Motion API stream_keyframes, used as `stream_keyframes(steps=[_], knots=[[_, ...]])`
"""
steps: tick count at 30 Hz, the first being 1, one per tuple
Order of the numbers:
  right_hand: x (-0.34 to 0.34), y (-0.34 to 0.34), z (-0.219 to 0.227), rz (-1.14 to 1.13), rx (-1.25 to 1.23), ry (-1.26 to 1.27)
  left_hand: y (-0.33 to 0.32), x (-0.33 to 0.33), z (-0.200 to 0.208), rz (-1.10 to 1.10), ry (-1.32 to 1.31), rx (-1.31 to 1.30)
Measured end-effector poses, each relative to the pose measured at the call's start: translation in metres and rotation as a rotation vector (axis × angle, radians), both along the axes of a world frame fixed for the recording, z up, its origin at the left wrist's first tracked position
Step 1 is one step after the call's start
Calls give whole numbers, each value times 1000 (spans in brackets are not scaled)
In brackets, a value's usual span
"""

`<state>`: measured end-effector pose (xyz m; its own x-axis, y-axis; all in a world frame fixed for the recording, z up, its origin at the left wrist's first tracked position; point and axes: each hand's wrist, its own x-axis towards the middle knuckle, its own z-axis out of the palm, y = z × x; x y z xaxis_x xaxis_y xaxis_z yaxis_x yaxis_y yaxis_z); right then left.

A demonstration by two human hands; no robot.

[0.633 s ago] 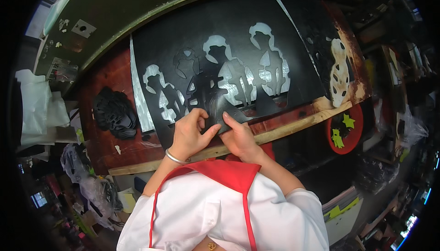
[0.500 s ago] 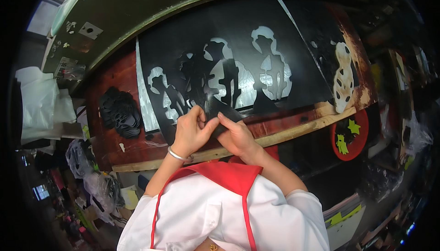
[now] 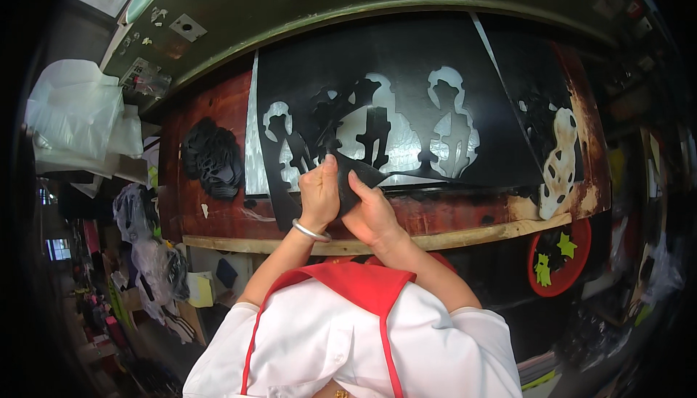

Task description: The person uses a press machine to cut shapes from black rubber sheets, then trims the cutouts with scissors. They repeatedly feed sheets into the press, remove the cut pieces, and refine their edges before stacking them.

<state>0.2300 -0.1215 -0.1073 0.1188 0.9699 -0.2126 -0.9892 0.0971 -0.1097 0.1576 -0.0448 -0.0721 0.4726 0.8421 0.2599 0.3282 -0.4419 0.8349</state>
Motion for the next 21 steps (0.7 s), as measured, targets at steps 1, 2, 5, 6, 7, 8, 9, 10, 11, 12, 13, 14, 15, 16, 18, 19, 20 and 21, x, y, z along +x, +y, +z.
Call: stream_keyframes(steps=[1, 2, 5, 6, 7, 8, 9, 10, 11, 12, 13, 14, 15, 16, 18, 19, 20, 21], knots=[[1, -1, -1, 3, 18, 18, -2, 2, -2, 28, 3, 10], [2, -1, -2, 0, -20, 39, -4, 3, -4, 25, -22, -2], [6, -2, 2, 35, -20, 113, -6, 8, -6, 47, -94, -4], [7, -3, 5, 41, -10, 112, -6, 10, -6, 48, -123, -2], [8, -4, 9, 29, -21, 125, -6, 11, -6, 34, -147, 7], [9, -4, 12, 25, -26, 130, -6, 12, -6, 48, -170, 17], [9, -4, 15, 11, -38, 108, -6, 13, -6, 24, -152, -6], [11, -4, 17, 8, -16, 111, -5, 14, -6, 23, -171, 19], [11, -3, 19, -2, -88, 140, -5, 14, -6, 42, -169, 33], [13, -2, 20, -12, -64, 167, -6, 16, -6, 81, -240, -32], [14, -1, 20, -15, 24, 210, -6, 17, -6, 150, -308, -94], [17, 4, 20, -25, 329, 273, -6, 19, -6, 151, -369, -95], [19, 4, 19, -43, 283, 260, -6, 21, -6, 176, -358, -61], [20, 5, 19, -51, 205, 289, -5, 22, -5, 142, -353, -47], [21, 5, 19, -67, 172, 241, -2, 25, -3, 138, -367, -68], [20, 3, 19, -83, 122, 171, -1, 26, -1, 164, -368, -109], [19, 1, 21, -79, 245, 112, 1, 26, 2, 168, -405, -150], [16, -2, 22, -108, 14, 47, 4, 26, 5, 176, -425, -171]])
